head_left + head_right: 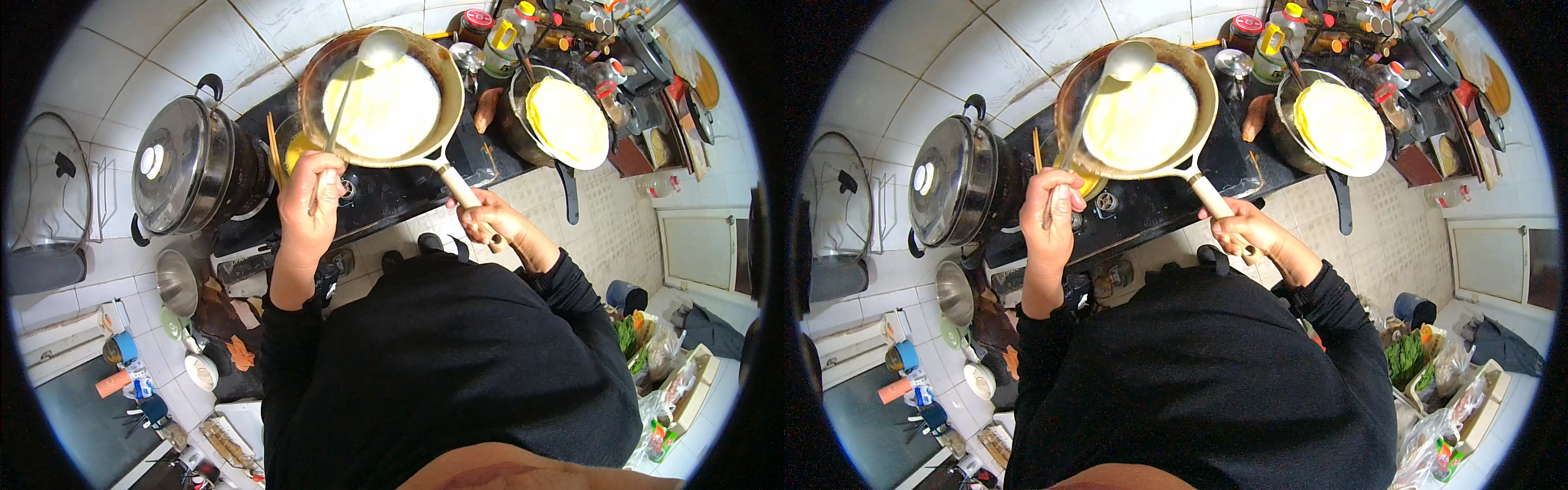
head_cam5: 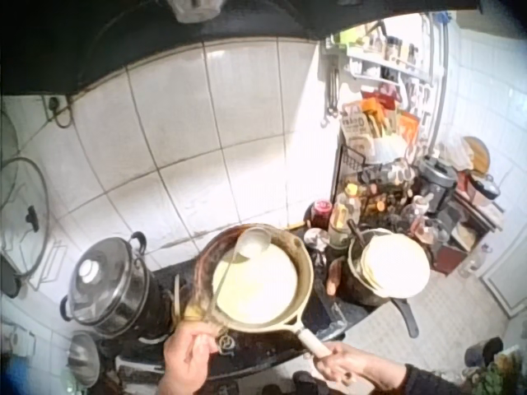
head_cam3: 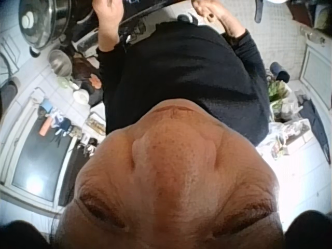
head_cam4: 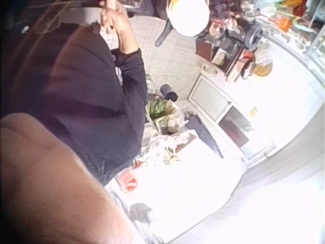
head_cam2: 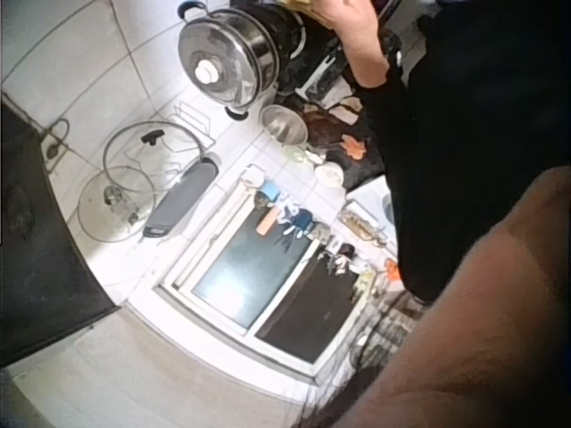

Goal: The person cracks eggs into a bowl, whisks them with chopsticks, and pours the mixture into a hot pan to cook an omelet. They then transfer the cooked omelet to a plate, wipe the pan with a paper towel, and repeat the process to cook another omelet.

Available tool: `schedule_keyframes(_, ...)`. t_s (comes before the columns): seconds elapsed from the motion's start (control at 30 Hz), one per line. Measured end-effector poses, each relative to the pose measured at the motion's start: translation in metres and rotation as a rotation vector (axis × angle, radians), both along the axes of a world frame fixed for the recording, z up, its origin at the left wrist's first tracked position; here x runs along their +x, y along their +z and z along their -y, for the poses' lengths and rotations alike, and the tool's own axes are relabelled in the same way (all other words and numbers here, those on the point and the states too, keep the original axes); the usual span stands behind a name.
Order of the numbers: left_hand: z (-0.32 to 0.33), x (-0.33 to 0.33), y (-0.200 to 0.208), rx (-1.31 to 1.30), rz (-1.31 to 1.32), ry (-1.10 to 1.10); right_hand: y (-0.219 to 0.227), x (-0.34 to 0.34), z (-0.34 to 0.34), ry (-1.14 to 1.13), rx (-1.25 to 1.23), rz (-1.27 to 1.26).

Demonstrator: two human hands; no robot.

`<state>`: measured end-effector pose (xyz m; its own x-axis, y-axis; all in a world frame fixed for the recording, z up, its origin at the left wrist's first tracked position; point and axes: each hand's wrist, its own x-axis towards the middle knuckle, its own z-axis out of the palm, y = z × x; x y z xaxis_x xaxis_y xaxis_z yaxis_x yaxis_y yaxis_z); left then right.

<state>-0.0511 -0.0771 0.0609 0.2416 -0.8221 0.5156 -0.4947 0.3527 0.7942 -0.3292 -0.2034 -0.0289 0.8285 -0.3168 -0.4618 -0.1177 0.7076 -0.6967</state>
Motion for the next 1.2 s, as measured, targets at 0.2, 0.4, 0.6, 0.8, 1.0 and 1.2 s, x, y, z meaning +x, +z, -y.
schedule_keyframes(0.2,-0.014,0.012,-0.009,-0.080,-0.183,0.084,-0.014,0.027,0.024,-0.033,0.076,0.100)
schedule_keyframes(0.4,-0.037,0.024,-0.021,-0.153,-0.380,0.127,-0.025,0.039,0.030,-0.042,0.071,0.099)
schedule_keyframes(0.6,-0.066,0.030,-0.036,-0.082,-0.492,0.365,-0.026,0.047,0.026,-0.094,0.066,0.089)
schedule_keyframes(0.8,-0.080,0.022,-0.057,-0.031,-0.556,0.554,-0.025,0.059,0.022,-0.080,0.058,0.075)
schedule_keyframes(1.0,-0.076,0.011,-0.080,-0.034,-0.716,0.496,-0.028,0.064,0.019,-0.080,0.057,0.059)
schedule_keyframes(1.2,-0.073,0.004,-0.095,-0.014,-0.816,0.525,-0.030,0.065,0.017,-0.085,0.038,0.052)
